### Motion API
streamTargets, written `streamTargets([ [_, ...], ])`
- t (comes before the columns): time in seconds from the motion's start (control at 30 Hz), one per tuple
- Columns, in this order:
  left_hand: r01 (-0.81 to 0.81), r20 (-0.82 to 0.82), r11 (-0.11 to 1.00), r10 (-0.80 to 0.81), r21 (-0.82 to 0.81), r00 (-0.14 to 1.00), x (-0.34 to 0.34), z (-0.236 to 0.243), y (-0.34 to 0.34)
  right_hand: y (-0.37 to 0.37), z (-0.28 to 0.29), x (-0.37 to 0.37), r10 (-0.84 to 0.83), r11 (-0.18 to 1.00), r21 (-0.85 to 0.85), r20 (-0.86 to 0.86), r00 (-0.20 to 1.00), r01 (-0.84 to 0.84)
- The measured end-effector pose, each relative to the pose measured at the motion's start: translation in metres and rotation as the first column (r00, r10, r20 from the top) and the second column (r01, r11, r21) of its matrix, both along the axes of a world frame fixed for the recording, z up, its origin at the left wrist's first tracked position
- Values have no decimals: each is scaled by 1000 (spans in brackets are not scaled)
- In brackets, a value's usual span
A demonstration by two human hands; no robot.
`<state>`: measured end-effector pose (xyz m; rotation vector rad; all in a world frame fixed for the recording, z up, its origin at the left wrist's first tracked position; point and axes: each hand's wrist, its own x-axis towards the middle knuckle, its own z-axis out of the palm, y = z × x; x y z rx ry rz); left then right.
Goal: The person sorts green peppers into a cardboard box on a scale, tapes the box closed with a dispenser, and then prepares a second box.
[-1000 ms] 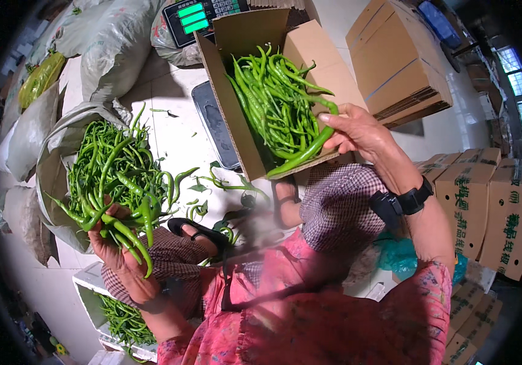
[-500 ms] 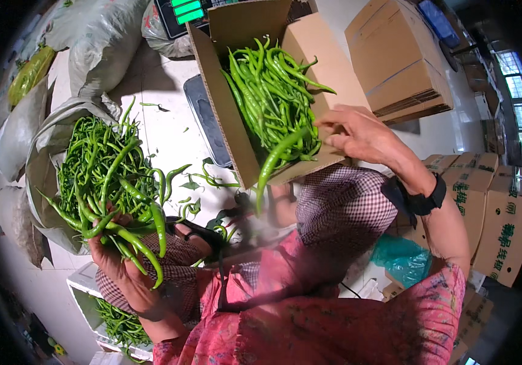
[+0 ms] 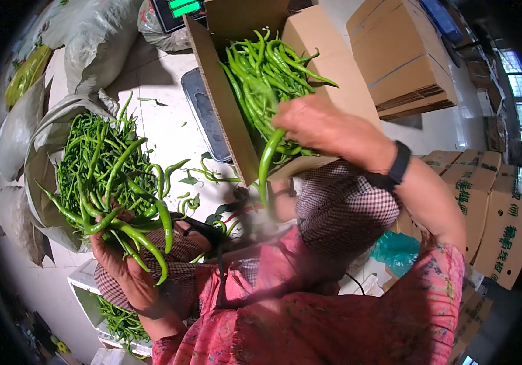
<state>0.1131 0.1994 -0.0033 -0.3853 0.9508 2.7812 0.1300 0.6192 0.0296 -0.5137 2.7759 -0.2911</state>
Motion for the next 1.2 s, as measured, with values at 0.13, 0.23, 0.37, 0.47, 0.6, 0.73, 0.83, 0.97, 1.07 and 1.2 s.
streamTargets([
  [0.13,-47,25,996,49,-70,998,1,0,-4,13,64,5,-198,977,52,-148,969,207],
  [0.23,-11,23,998,13,-65,1000,3,0,-4,23,59,14,-188,961,178,-152,970,214],
  [0.37,-16,22,996,18,-82,1000,1,2,7,10,37,19,-115,988,93,-117,987,126],
  [0.47,-47,55,995,51,-84,997,1,3,11,-5,31,13,-80,989,129,68,994,71],
  [0.6,-42,59,993,49,-108,997,2,7,11,2,-2,9,-21,961,-273,120,993,53],
  [0.73,-7,9,998,7,-67,1000,2,8,15,39,-25,5,-93,995,67,358,929,74],
  [0.83,56,79,998,-59,40,995,1,22,19,52,-29,11,-179,981,-20,268,947,191],
  [0.97,172,71,970,-187,173,980,1,31,27,-8,42,-3,-364,823,-253,451,815,508],
  [1.07,274,-134,872,-240,406,962,2,29,23,-67,60,2,-153,627,-454,725,671,633],
  [1.2,271,-207,895,-208,354,956,6,24,20,-110,32,7,-108,626,-591,580,807,508],
])
